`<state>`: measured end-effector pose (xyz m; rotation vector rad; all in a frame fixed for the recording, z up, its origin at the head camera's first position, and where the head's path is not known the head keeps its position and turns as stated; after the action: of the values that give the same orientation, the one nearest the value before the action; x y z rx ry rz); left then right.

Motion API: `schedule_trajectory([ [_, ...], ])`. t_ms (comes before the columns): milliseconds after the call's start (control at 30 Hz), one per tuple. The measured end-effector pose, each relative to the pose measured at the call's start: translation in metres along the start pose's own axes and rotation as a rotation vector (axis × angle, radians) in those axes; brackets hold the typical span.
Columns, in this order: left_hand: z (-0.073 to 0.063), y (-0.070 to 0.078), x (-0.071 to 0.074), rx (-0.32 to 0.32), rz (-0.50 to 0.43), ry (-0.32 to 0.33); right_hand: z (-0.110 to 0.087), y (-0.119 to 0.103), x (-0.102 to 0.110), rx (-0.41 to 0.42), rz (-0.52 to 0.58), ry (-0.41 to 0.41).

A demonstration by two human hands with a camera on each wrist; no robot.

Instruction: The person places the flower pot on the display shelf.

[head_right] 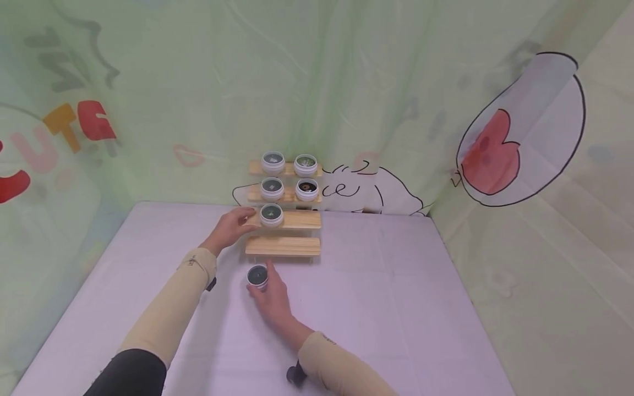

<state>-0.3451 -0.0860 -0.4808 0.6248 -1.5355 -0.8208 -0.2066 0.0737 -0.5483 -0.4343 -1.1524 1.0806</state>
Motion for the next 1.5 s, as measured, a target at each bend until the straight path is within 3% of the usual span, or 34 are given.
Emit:
schedule_trajectory([
  [400, 0.005, -0.003, -0.001, 0.003, 0.010, -0.007, 0.011, -0.005, 0.036, 0.026, -0.020, 0.045],
  [867, -0.001, 0.004, 0.001, 0.025, 0.018, -0.014, 0.036, -0.005, 0.070, -0.078, 0.000, 0.084],
  [1200, 0.000, 0.002, 0.001, 0.023, 0.027, -0.017, 0.057, -0.007, 0.090, -0.113, -0.057, 0.164],
  [1500, -0.001, 0.003, 0.001, 0.039, 0.018, -0.028, 0.079, 0.002, 0.102, -0.197, -0.043, 0.221],
])
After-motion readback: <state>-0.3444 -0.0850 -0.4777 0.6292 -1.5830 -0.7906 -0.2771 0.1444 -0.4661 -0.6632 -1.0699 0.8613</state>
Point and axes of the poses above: each hand's wrist, its own z-axis towards the middle knuckle, its own x-axis out of the back of the hand, y = z × x, the point moved 2 cm from there along z, towards the middle knuckle, and after that the axes turned 13 degrees about x, right-handed, at the moved point
